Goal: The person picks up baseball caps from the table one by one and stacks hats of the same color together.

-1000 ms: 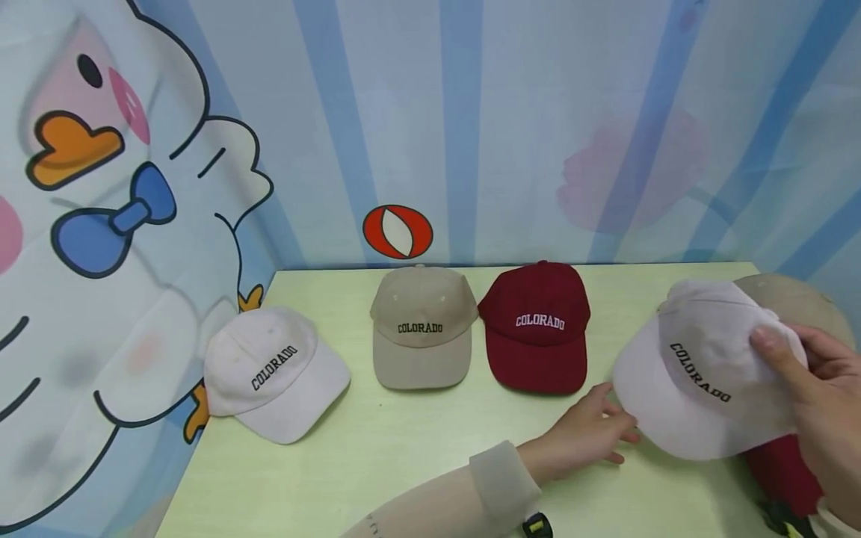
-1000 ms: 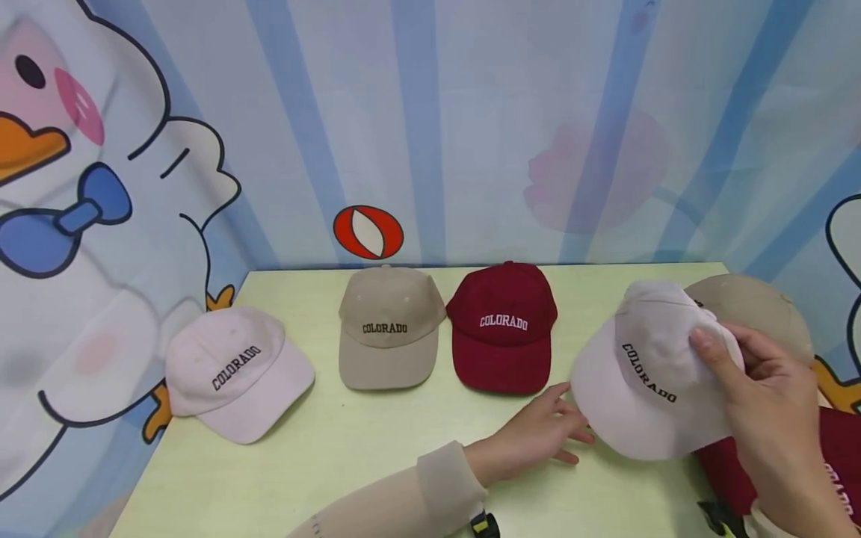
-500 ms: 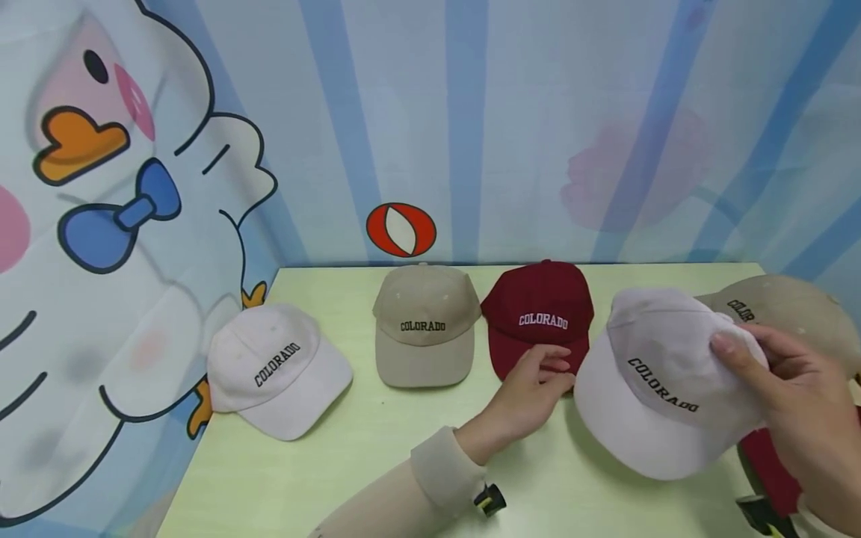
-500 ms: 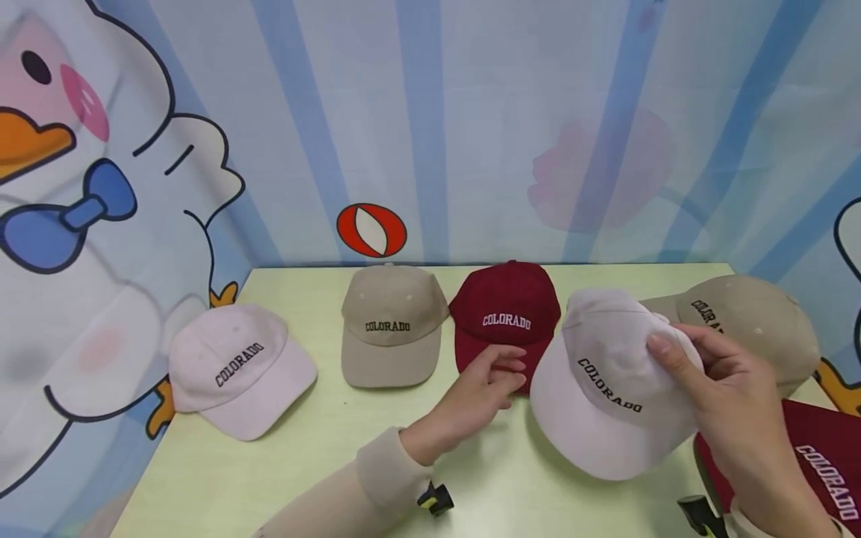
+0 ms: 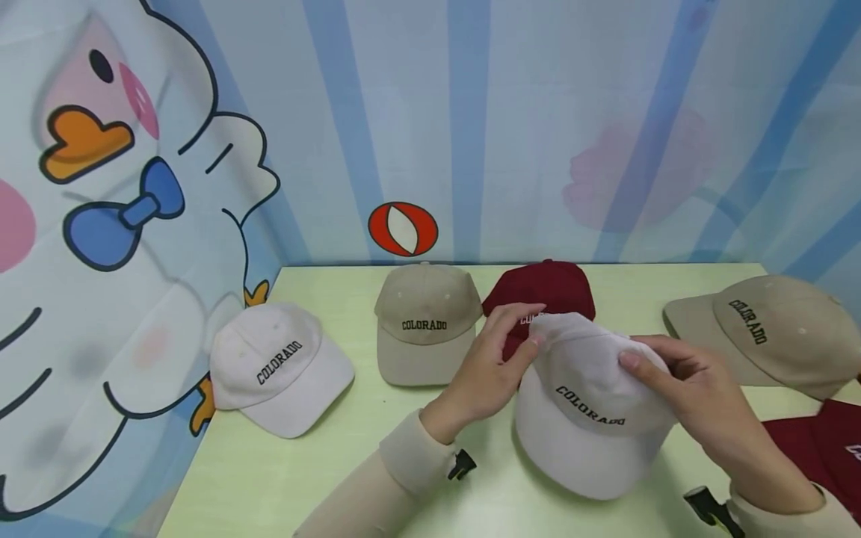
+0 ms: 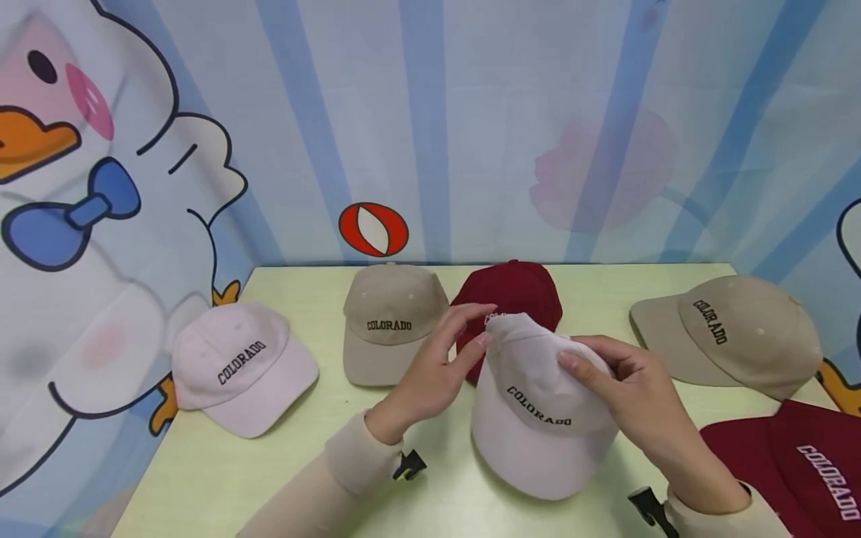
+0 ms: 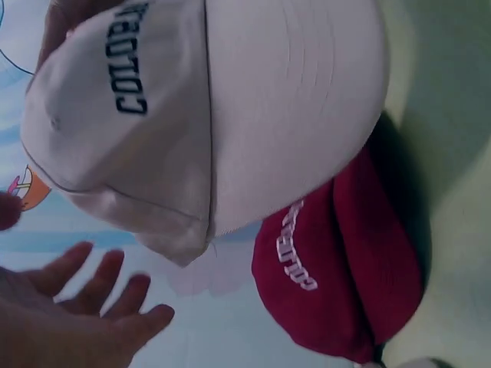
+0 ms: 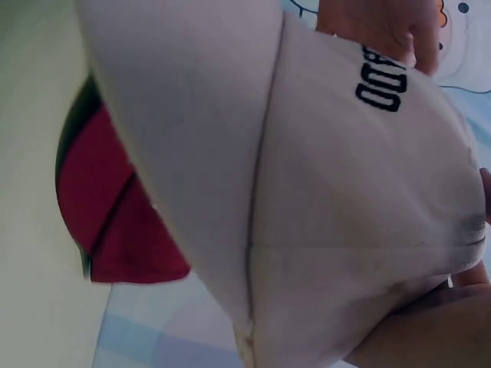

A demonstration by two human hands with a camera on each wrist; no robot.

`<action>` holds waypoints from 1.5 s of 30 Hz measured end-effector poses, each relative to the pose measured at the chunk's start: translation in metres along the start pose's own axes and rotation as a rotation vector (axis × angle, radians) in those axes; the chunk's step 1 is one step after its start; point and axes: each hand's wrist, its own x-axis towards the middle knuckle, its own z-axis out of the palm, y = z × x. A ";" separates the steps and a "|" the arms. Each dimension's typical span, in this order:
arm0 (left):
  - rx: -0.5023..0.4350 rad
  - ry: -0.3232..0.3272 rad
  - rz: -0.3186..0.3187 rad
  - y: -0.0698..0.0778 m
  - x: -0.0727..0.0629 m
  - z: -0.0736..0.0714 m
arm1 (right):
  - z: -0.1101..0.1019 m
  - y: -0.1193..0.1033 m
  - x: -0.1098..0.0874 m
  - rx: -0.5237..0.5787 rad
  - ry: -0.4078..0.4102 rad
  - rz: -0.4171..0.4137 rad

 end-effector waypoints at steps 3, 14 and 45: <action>0.033 -0.062 0.042 -0.004 0.002 -0.007 | 0.012 0.001 0.005 -0.011 -0.049 -0.015; 0.046 -0.237 0.102 -0.018 -0.001 -0.027 | 0.047 0.012 0.018 0.151 -0.220 -0.028; -0.108 -0.310 -0.210 -0.094 -0.022 -0.058 | 0.098 0.045 0.059 0.021 -0.221 0.160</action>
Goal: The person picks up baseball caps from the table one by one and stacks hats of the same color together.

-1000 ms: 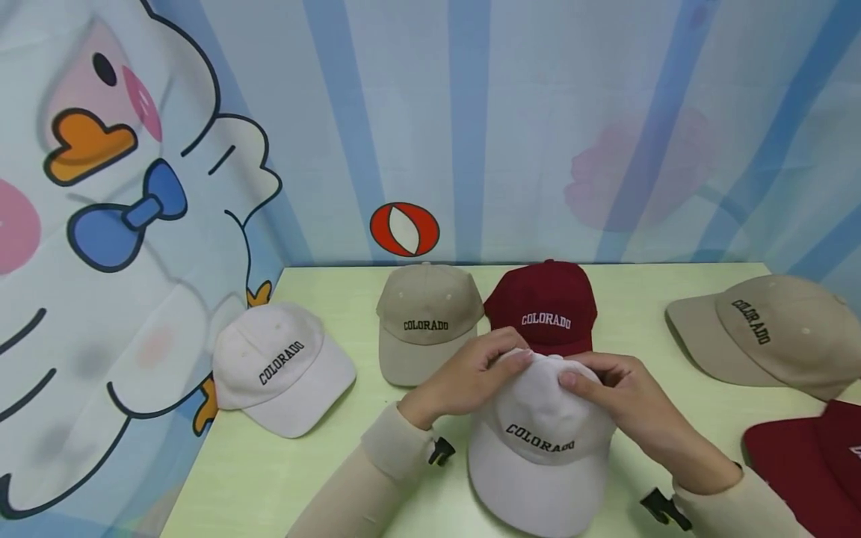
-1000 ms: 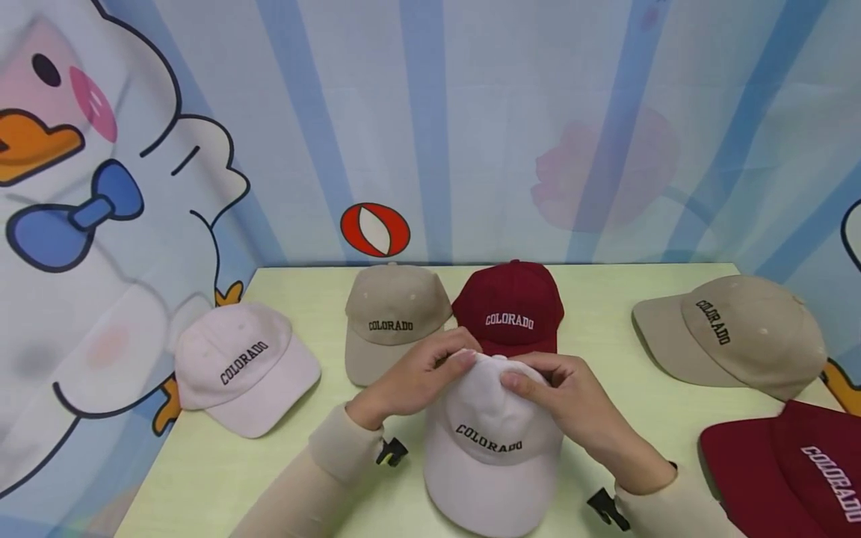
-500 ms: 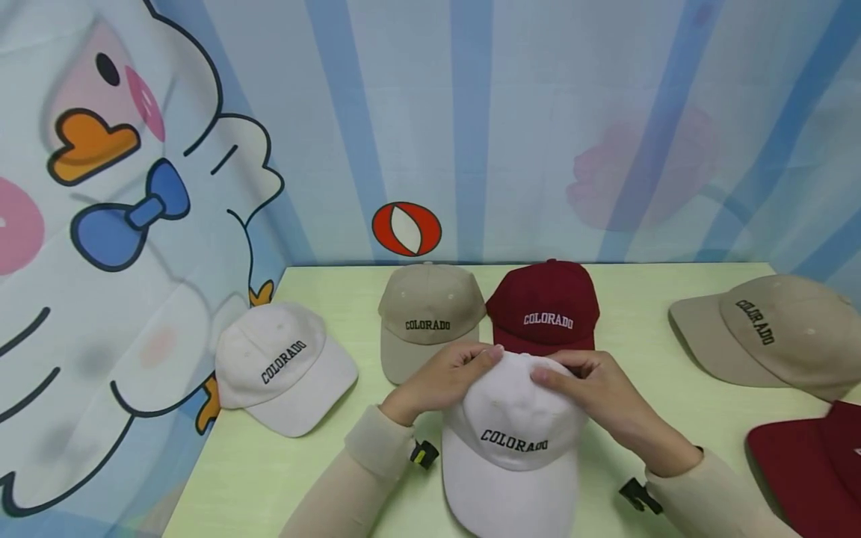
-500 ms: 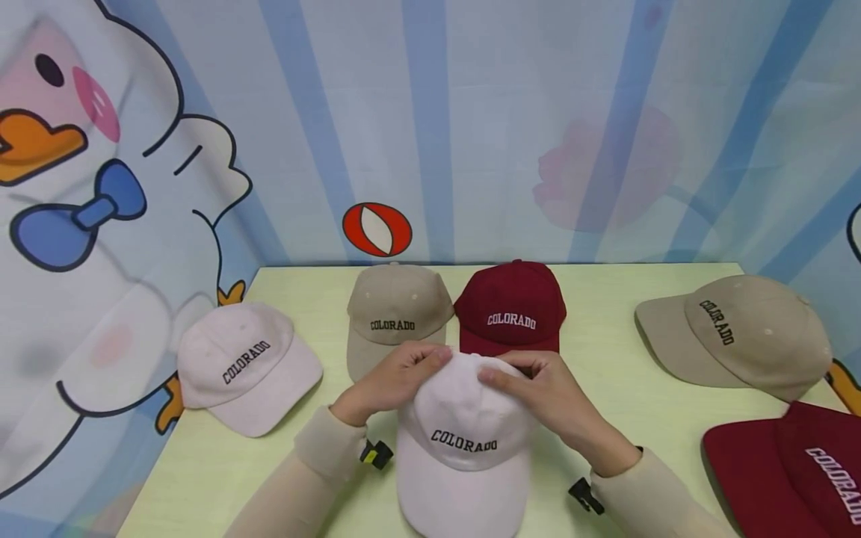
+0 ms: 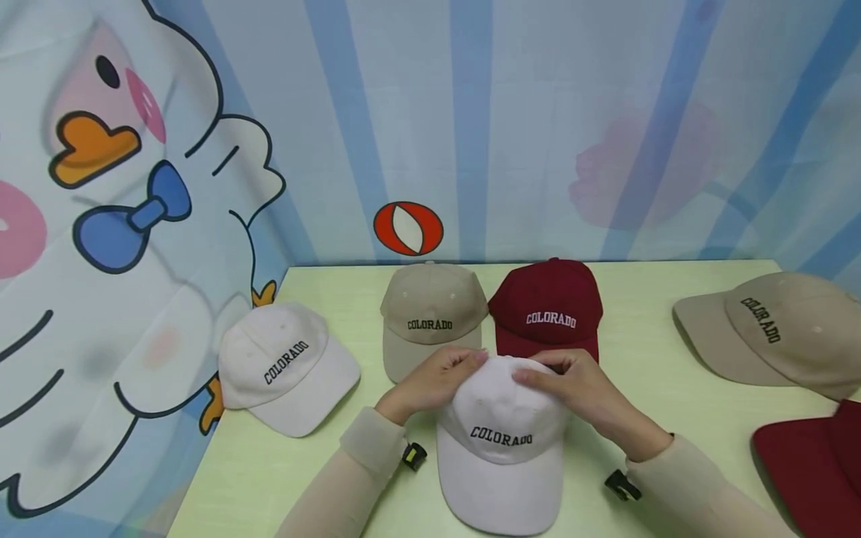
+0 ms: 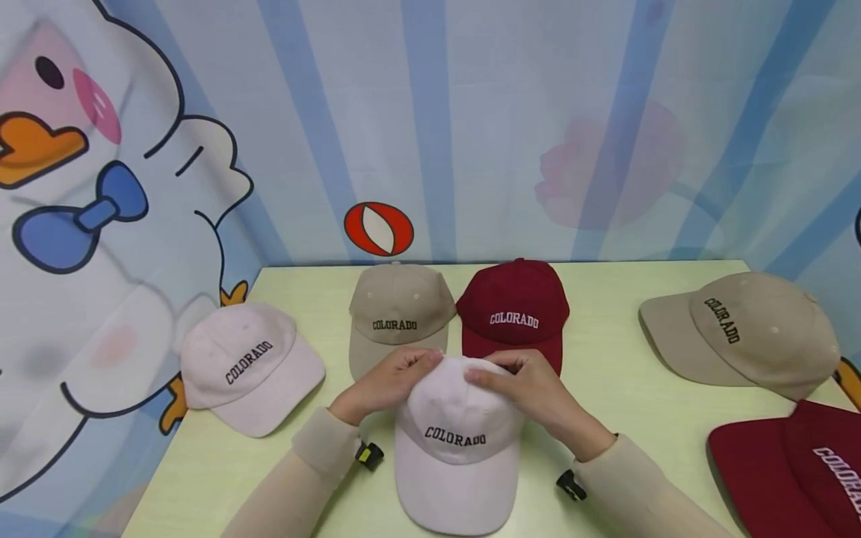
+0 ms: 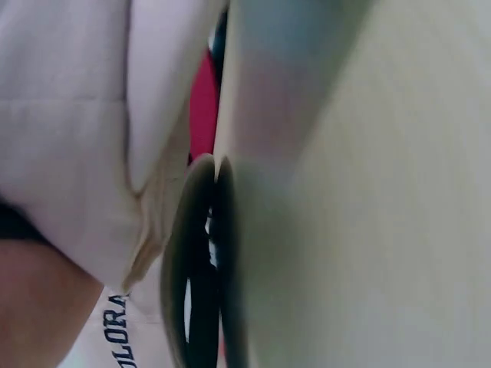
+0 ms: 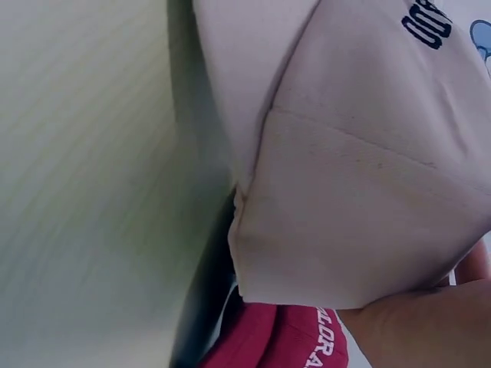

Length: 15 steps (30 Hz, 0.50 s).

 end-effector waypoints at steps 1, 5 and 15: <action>0.000 0.001 -0.004 -0.002 0.000 0.000 | 0.001 0.000 0.001 -0.003 0.002 0.008; 0.011 0.014 -0.011 -0.005 0.000 -0.001 | 0.002 0.000 0.005 -0.006 0.004 0.014; 0.063 0.052 -0.035 -0.008 -0.001 -0.004 | 0.002 0.003 0.012 -0.014 0.022 0.037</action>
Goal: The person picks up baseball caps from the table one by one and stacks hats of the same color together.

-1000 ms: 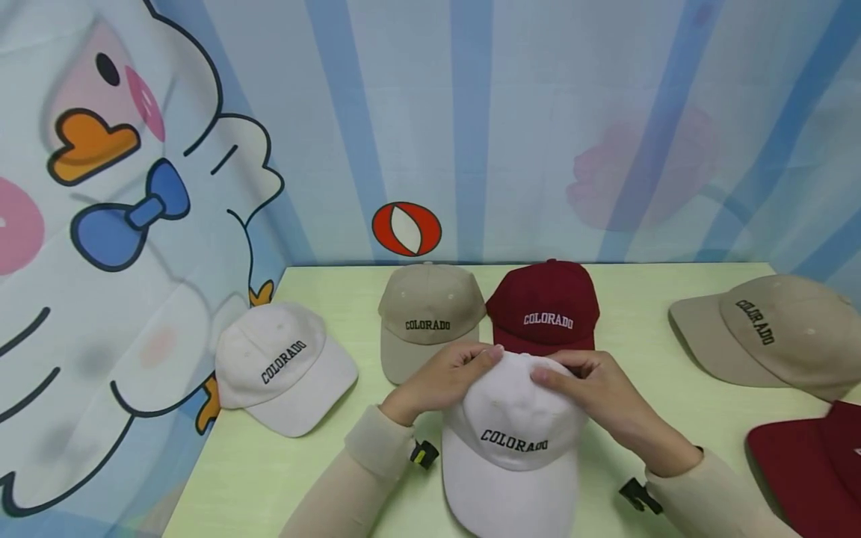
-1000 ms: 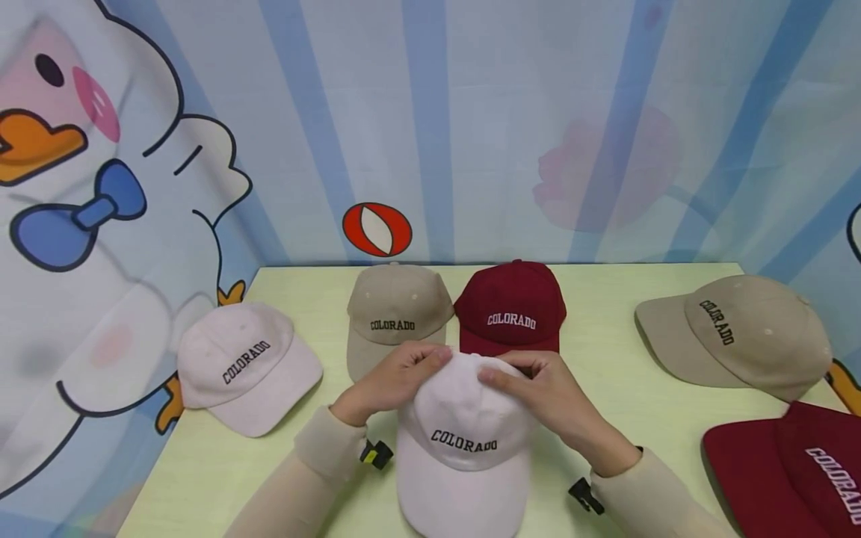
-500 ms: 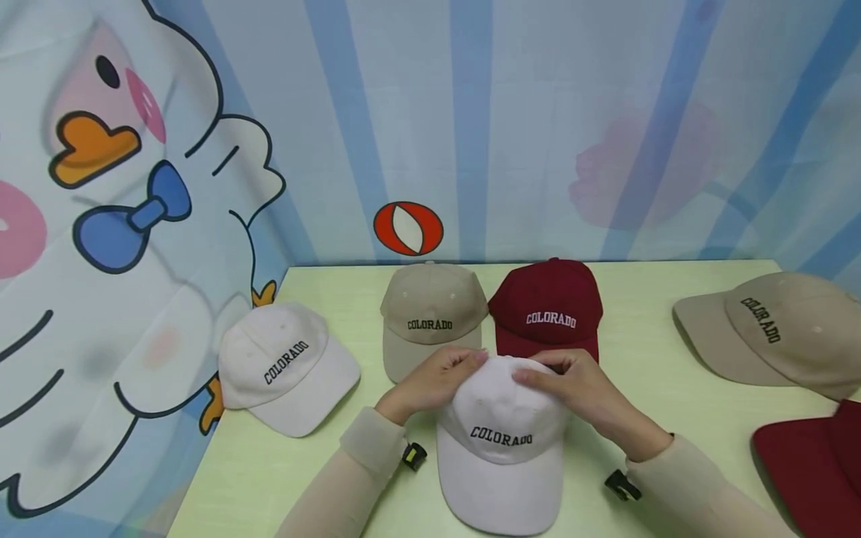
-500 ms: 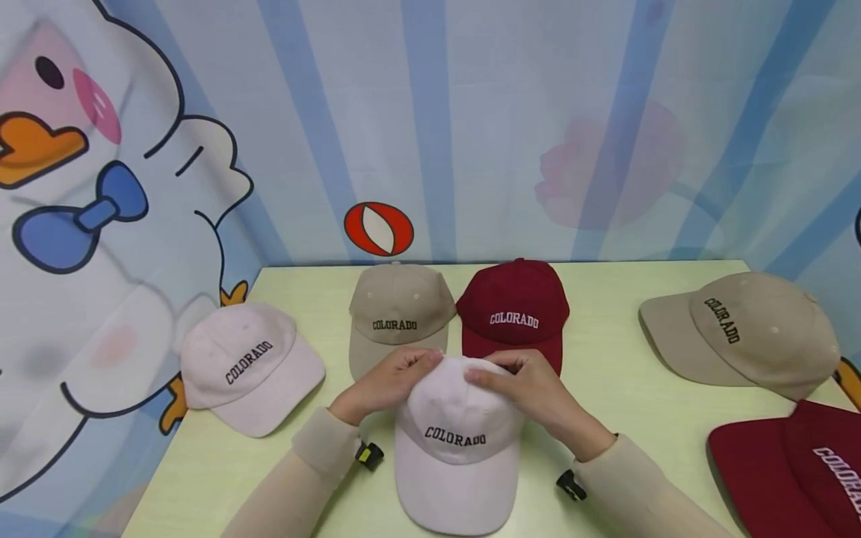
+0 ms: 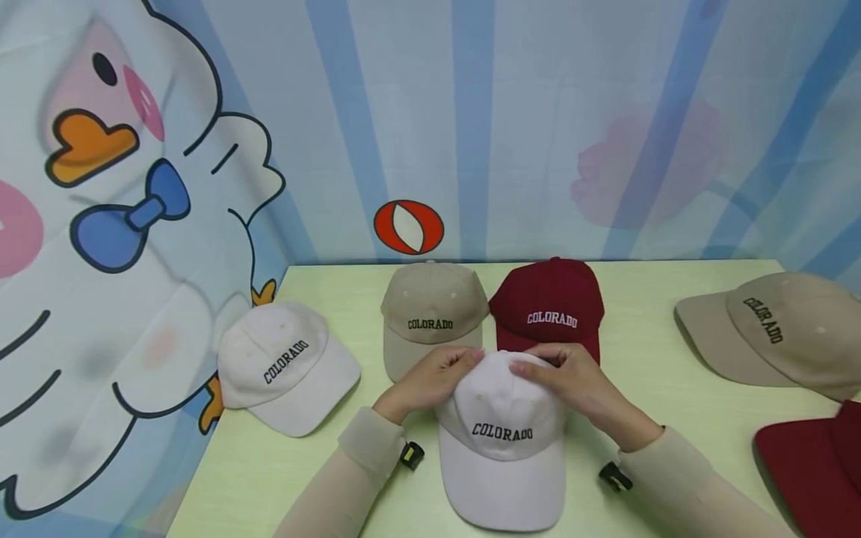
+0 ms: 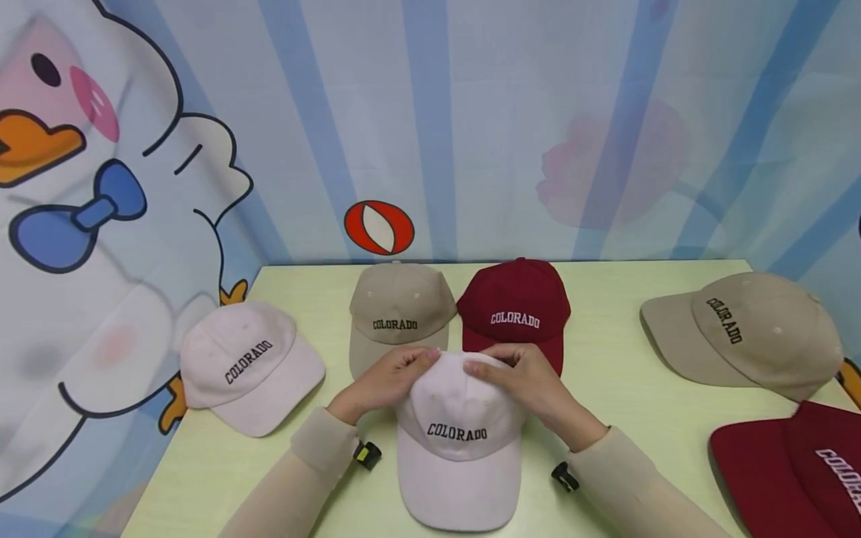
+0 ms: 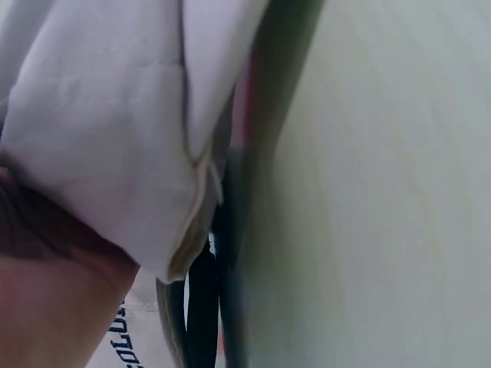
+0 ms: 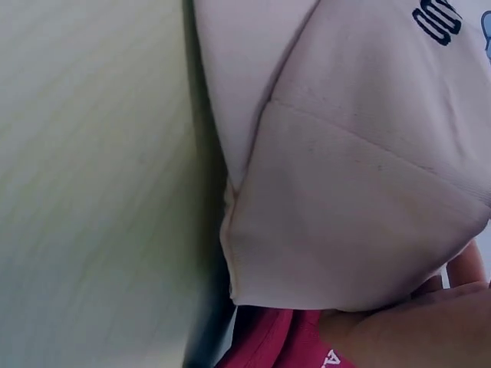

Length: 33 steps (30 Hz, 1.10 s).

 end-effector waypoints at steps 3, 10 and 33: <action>0.024 0.023 -0.009 -0.001 -0.001 -0.001 | 0.000 0.001 0.002 -0.009 0.008 0.005; 0.077 0.044 -0.007 0.000 -0.003 -0.003 | 0.002 0.001 0.004 -0.012 0.005 -0.012; 0.168 0.479 -0.018 0.018 -0.052 -0.031 | 0.031 -0.055 -0.018 -0.002 0.132 -0.247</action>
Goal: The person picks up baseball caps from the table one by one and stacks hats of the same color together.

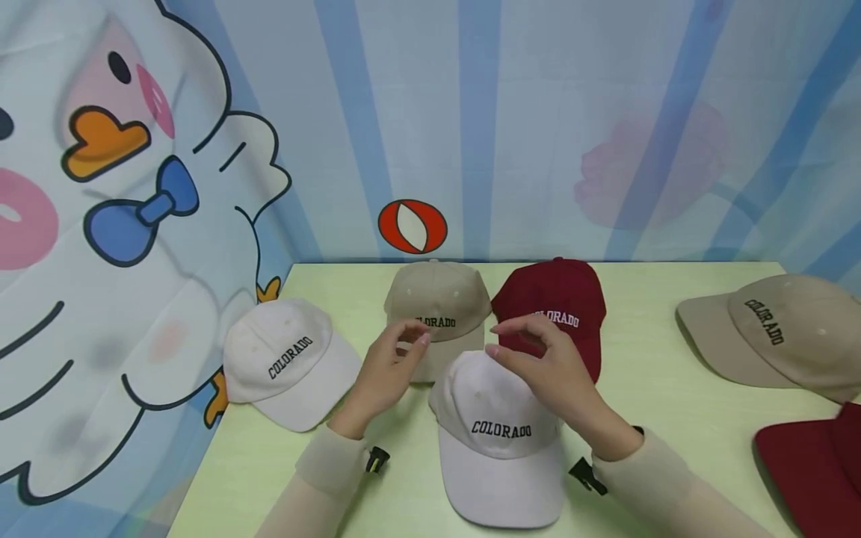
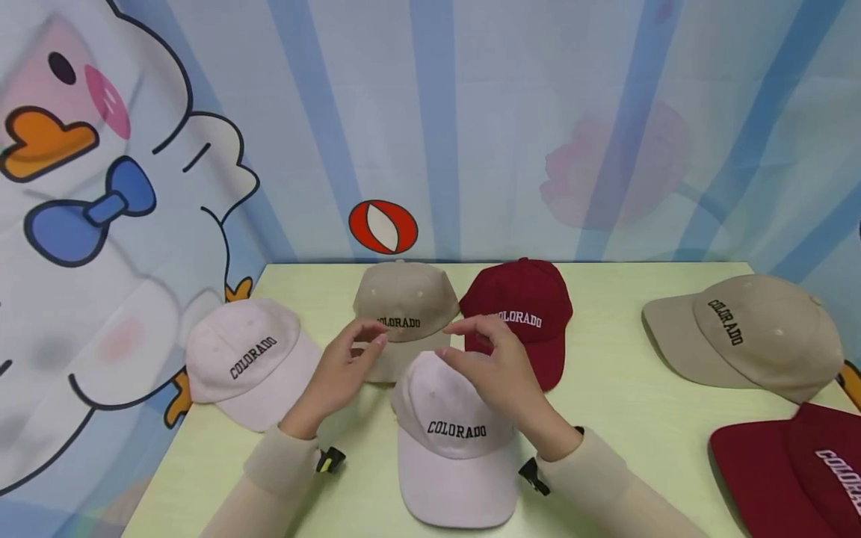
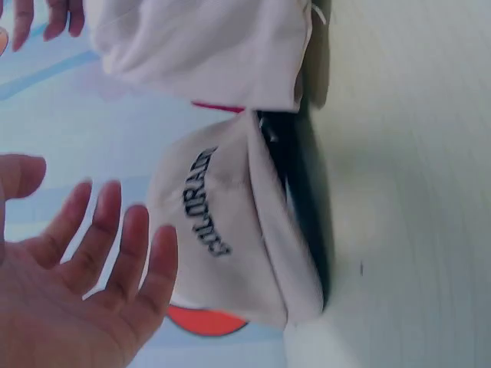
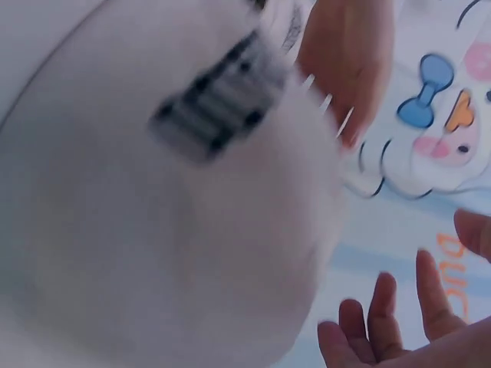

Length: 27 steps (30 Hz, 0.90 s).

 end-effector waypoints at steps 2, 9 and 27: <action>0.007 0.052 -0.010 0.000 -0.004 -0.007 | 0.009 -0.006 -0.003 0.043 0.003 -0.014; 0.030 0.185 -0.045 -0.002 -0.017 -0.029 | 0.045 -0.021 -0.013 0.182 -0.068 -0.063; 0.175 0.397 -0.152 -0.014 -0.049 -0.082 | 0.120 -0.034 -0.006 0.400 -0.191 0.191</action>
